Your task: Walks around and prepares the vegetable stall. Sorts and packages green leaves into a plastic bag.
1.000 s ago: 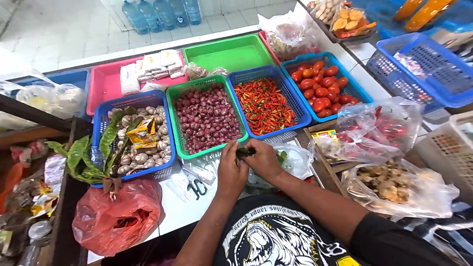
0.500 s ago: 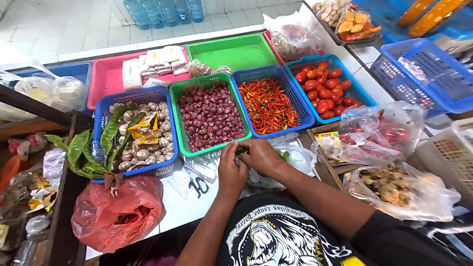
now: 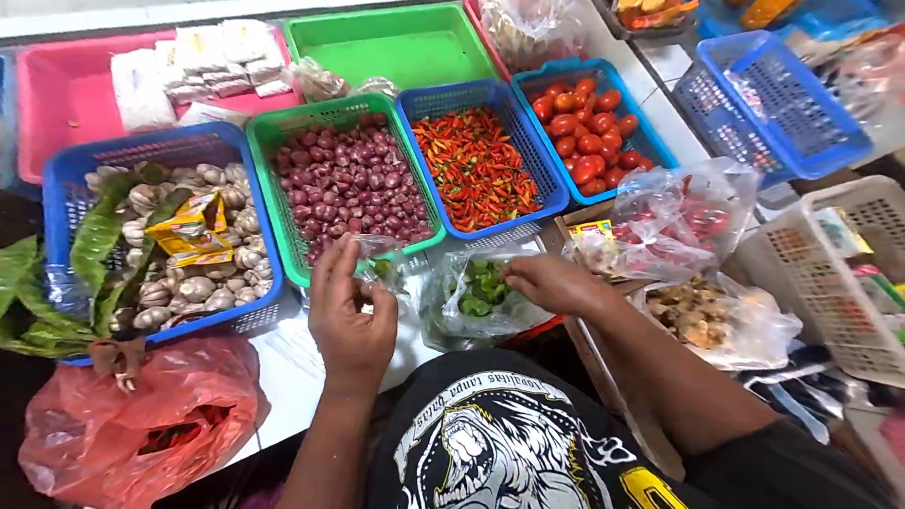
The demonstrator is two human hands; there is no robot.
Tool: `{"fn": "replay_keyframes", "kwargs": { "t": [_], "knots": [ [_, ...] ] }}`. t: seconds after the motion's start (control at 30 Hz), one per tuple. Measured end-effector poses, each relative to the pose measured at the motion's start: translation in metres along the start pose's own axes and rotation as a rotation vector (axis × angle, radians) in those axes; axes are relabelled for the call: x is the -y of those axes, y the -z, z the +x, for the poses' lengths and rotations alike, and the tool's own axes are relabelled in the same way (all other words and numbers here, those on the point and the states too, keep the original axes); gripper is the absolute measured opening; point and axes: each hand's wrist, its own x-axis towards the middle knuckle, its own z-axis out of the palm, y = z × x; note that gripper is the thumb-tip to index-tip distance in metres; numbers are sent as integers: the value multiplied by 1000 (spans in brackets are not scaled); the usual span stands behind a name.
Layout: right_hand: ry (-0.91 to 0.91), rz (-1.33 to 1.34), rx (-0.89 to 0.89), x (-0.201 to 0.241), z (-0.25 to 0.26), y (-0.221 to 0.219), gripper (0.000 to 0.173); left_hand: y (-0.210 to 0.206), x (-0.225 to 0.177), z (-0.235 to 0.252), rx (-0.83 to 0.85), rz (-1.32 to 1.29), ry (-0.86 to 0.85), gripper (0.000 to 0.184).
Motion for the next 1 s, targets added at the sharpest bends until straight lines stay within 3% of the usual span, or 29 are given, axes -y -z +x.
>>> {"fn": "replay_keyframes", "kwargs": {
  "t": [0.07,0.13,0.2,0.3,0.4,0.47,0.6,0.8,1.0],
  "knots": [
    [-200,-171,208,-11,-4,-25,27,-1,13,1,72,75,83,53],
    [-338,-235,285,-11,-6,-37,29,-3,25,0,121,140,152,51],
    [-370,-222,153,-8,-6,-43,28,-6,28,-4,133,148,170,52],
    [-204,-123,-174,-13,8,-62,29,-9,24,-3,138,154,192,52],
    [-229,-142,-112,-15,24,-70,69,-13,22,-1,144,161,163,52],
    [-376,-224,12,-12,25,-70,78,-14,21,-1,153,166,152,52],
    [-537,-259,184,-11,21,-69,59,-16,25,-7,161,176,170,54],
    [-504,-118,62,-27,26,-72,32,-15,24,-8,160,173,175,54],
    [-454,-62,22,-34,21,-68,50,-16,18,-7,152,154,165,53]
  ]
}}
